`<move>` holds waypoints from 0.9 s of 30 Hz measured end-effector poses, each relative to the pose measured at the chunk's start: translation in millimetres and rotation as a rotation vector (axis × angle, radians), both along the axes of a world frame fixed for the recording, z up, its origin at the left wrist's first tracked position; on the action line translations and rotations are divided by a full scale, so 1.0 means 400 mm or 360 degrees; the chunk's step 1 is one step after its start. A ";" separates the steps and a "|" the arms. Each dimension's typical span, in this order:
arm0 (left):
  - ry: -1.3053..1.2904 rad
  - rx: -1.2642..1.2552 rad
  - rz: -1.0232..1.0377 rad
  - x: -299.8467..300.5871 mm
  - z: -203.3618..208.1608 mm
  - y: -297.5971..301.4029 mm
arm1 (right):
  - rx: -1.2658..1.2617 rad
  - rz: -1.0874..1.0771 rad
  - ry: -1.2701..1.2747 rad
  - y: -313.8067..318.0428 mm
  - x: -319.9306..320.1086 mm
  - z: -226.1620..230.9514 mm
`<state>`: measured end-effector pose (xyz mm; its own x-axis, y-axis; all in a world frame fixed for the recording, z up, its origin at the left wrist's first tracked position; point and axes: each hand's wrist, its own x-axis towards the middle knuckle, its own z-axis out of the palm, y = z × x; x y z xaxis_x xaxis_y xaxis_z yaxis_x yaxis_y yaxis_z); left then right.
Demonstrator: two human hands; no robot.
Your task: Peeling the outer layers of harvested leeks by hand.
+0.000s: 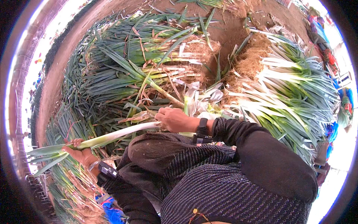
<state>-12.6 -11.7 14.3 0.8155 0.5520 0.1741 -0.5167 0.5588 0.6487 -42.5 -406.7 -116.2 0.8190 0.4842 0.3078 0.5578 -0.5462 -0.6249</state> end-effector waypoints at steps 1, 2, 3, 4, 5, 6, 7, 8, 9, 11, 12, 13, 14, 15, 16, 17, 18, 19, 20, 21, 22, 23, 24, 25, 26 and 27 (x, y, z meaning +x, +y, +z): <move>0.0032 -0.0012 0.0015 -0.003 0.003 0.000 | -0.0023 -0.0020 -0.0022 -0.004 -0.005 -0.016; 0.0034 -0.0001 0.0021 -0.007 0.004 -0.001 | -0.0047 -0.0038 -0.0044 -0.005 -0.010 -0.032; 0.0097 -0.0012 0.0049 -0.007 0.012 -0.009 | -0.0034 -0.0032 -0.0042 -0.004 -0.014 -0.037; 0.0160 -0.0023 0.0078 -0.006 0.019 -0.017 | 0.0043 -0.0043 -0.0037 -0.001 -0.019 -0.043; 0.0176 -0.0060 0.0095 -0.006 0.025 -0.026 | 0.0120 -0.0053 -0.0031 0.001 -0.023 -0.049; 0.0176 -0.0051 0.0105 -0.010 0.025 -0.017 | 0.0130 -0.0043 -0.0030 0.005 -0.026 -0.052; 0.0201 -0.0068 0.0092 -0.012 0.023 -0.010 | 0.0156 -0.0031 0.0010 0.009 -0.029 -0.054; 0.0226 -0.0085 0.0078 -0.016 0.024 -0.002 | 0.0181 -0.0020 0.0051 0.014 -0.030 -0.056; 0.0247 -0.0125 0.0048 -0.024 0.027 -0.004 | 0.0186 -0.0014 0.0055 0.015 -0.032 -0.054; 0.0239 -0.0142 0.0055 -0.026 0.017 0.014 | 0.0271 -0.0003 0.0045 0.017 -0.034 -0.049; 0.0225 -0.0163 0.0055 -0.027 0.012 0.016 | 0.0273 0.0001 0.0047 0.017 -0.033 -0.047; 0.0226 -0.0162 0.0058 -0.030 0.007 0.020 | 0.0288 -0.0001 0.0070 0.018 -0.033 -0.045; 0.0239 -0.0153 0.0071 -0.033 0.003 0.023 | 0.0304 -0.0004 0.0093 0.019 -0.032 -0.043; 0.0250 -0.0143 0.0084 -0.035 0.000 0.026 | 0.0305 -0.0001 0.0093 0.018 -0.030 -0.043; 0.0250 -0.0142 0.0086 -0.036 -0.003 0.029 | 0.0307 0.0010 0.0105 0.018 -0.029 -0.042; 0.0243 -0.0129 0.0079 -0.037 -0.006 0.032 | 0.0308 0.0021 0.0117 0.018 -0.028 -0.043; 0.0236 -0.0116 0.0068 -0.036 -0.005 0.029 | 0.0307 0.0020 0.0117 0.016 -0.027 -0.045; 0.0236 -0.0117 0.0067 -0.036 -0.005 0.026 | 0.0300 0.0059 0.0135 0.014 -0.026 -0.048; 0.0250 -0.0106 0.0068 -0.036 -0.007 0.023 | 0.0292 0.0098 0.0153 0.013 -0.025 -0.051; 0.0263 -0.0094 0.0070 -0.037 -0.008 0.022 | 0.0291 0.0099 0.0153 0.013 -0.025 -0.052; 0.0264 -0.0095 0.0070 -0.037 -0.009 0.023 | 0.0306 0.0100 0.0139 0.014 -0.026 -0.054; 0.0297 -0.0099 0.0126 -0.036 -0.010 0.024 | 0.0320 0.0102 0.0125 0.015 -0.027 -0.057; 0.0328 -0.0104 0.0184 -0.037 -0.010 0.027 | 0.0319 0.0105 0.0125 0.015 -0.029 -0.054; 0.0329 -0.0105 0.0188 -0.038 -0.011 0.030 | 0.0362 0.0046 0.0174 0.014 -0.033 -0.051; 0.0380 -0.0089 0.0299 -0.040 -0.011 0.033 | 0.0405 -0.0013 0.0223 0.013 -0.036 -0.048; 0.0431 -0.0075 0.0408 -0.039 -0.009 0.032 | 0.0404 -0.0010 0.0223 0.008 -0.037 -0.048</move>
<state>-28.4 1.1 10.8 0.6626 0.7466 -0.0590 -0.4572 0.4657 0.7577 -57.3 -403.5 -135.4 0.8648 0.4012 0.3020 0.4535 -0.3657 -0.8127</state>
